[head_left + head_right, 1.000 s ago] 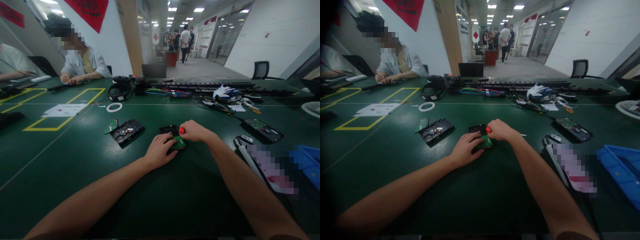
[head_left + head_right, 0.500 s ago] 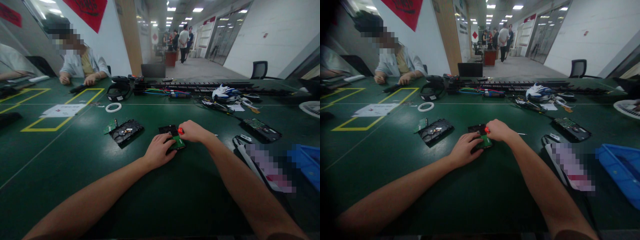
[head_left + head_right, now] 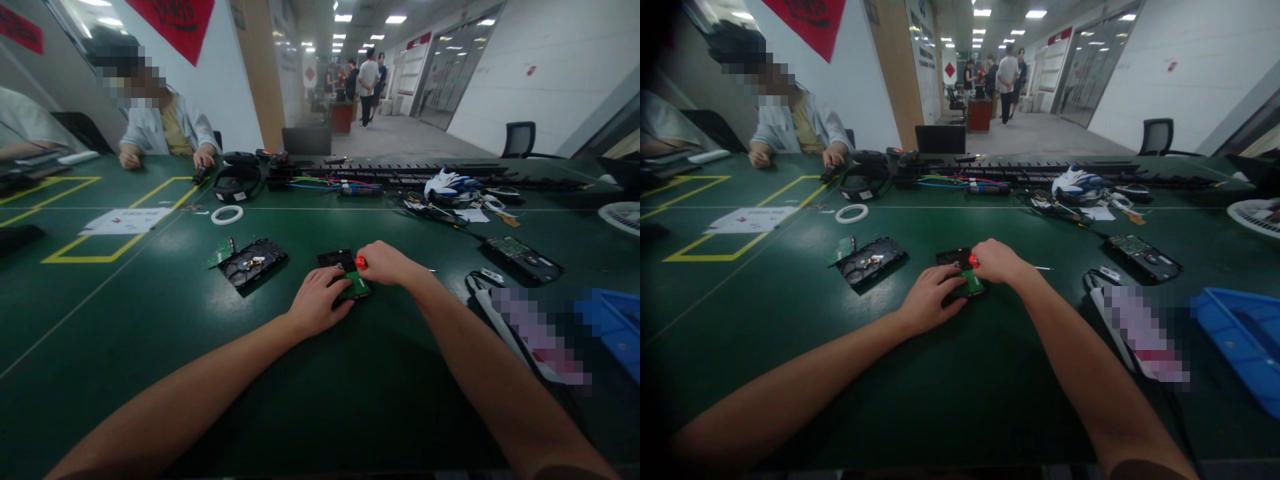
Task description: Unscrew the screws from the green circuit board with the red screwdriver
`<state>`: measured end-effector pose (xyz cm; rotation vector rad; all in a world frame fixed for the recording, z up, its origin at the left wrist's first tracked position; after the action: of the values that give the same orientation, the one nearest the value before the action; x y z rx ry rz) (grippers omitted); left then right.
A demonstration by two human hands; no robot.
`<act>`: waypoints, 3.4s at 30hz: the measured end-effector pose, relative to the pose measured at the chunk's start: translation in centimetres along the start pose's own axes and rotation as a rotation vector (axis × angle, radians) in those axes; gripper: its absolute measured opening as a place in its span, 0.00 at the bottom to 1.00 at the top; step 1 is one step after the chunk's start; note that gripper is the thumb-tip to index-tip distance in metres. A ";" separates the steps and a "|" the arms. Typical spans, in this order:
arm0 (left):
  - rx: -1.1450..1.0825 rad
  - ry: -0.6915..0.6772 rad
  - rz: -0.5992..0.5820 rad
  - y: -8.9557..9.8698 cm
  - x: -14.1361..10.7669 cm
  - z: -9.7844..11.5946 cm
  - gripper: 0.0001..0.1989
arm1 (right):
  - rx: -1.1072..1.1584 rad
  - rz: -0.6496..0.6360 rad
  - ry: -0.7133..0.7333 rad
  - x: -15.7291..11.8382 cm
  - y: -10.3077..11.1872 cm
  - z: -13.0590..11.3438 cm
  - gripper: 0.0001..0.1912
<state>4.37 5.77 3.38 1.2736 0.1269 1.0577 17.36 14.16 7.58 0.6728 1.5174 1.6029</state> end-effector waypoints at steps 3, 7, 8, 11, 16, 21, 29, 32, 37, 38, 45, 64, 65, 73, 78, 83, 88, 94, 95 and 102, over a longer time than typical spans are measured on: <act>0.001 0.003 -0.002 0.0 0.0 -0.1 0.20 | 0.009 -0.001 0.002 0.0 0.0 0.1 0.11; 0.004 -0.002 0.003 0.1 0.0 0.1 0.20 | 0.017 -0.003 -0.005 -0.1 0.1 0.1 0.11; 0.005 -0.004 0.005 0.1 0.0 0.1 0.19 | 0.018 -0.006 -0.008 -0.2 0.1 0.1 0.11; 0.008 -0.004 0.008 0.2 0.0 0.1 0.19 | 0.012 -0.013 -0.018 -0.2 0.2 -0.1 0.11; 0.013 -0.011 0.007 -0.2 0.0 -0.1 0.20 | -0.017 -0.015 -0.043 -0.1 0.1 -0.2 0.13; 0.022 -0.014 0.008 -0.2 0.0 -0.1 0.20 | -0.032 -0.015 -0.057 -0.2 0.1 -0.4 0.13; 0.008 0.003 -0.006 0.1 0.1 0.1 0.20 | -0.035 -0.015 -0.045 -0.3 0.2 -0.6 0.12; -0.002 0.002 -0.002 0.1 0.0 0.1 0.20 | -0.036 -0.014 -0.047 -0.4 0.4 -0.7 0.12; -0.001 0.002 0.000 0.1 0.0 0.1 0.20 | -0.037 -0.020 -0.052 -0.5 0.3 -0.7 0.13; -0.003 0.001 0.000 0.2 0.0 0.1 0.20 | -0.038 -0.020 -0.053 -0.5 0.3 -0.7 0.13; -0.010 -0.002 0.010 0.1 0.1 0.1 0.19 | -0.068 -0.012 -0.071 -0.6 0.3 -1.1 0.14; -0.008 0.012 -0.001 -0.1 0.0 -0.1 0.20 | -0.006 0.030 -0.049 -0.6 0.5 -0.1 0.12; -0.012 0.013 0.000 0.0 0.0 -0.1 0.20 | 0.007 0.032 -0.043 -0.6 0.6 0.2 0.11; -0.005 0.010 -0.015 0.2 0.1 0.2 0.20 | 0.095 0.040 0.013 -0.4 -0.1 1.5 0.11; -0.011 0.013 -0.009 -0.1 0.0 -0.2 0.21 | 0.097 0.047 0.020 -0.5 -0.2 1.3 0.12; -0.002 0.007 -0.006 0.1 0.1 0.1 0.20 | 0.076 0.041 0.017 -0.7 0.0 0.7 0.11; -0.007 0.014 0.000 0.3 0.1 0.1 0.19 | 0.029 0.033 -0.012 -0.6 -0.1 0.3 0.10; -0.002 0.007 -0.006 0.0 0.0 -0.1 0.19 | -0.013 0.024 -0.035 -0.5 -0.3 -0.1 0.12; -0.001 0.006 -0.005 0.0 0.0 -0.1 0.19 | -0.017 0.023 -0.037 -0.5 -0.3 -0.1 0.12; 0.009 -0.008 0.006 0.2 0.0 0.2 0.19 | -0.039 0.017 -0.026 -0.6 -0.3 -0.3 0.11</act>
<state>4.39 5.62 3.67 1.2866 0.1219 1.0579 17.47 13.52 7.31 0.6844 1.4613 1.6260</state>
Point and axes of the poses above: each hand's wrist, its own x-axis towards the middle knuckle, its own y-axis out of the back of the hand, z = x × y, the point moved 8 cm from there along x, towards the middle knuckle, and after that the axes turned 6 degrees about -x, right-handed, at the moved point
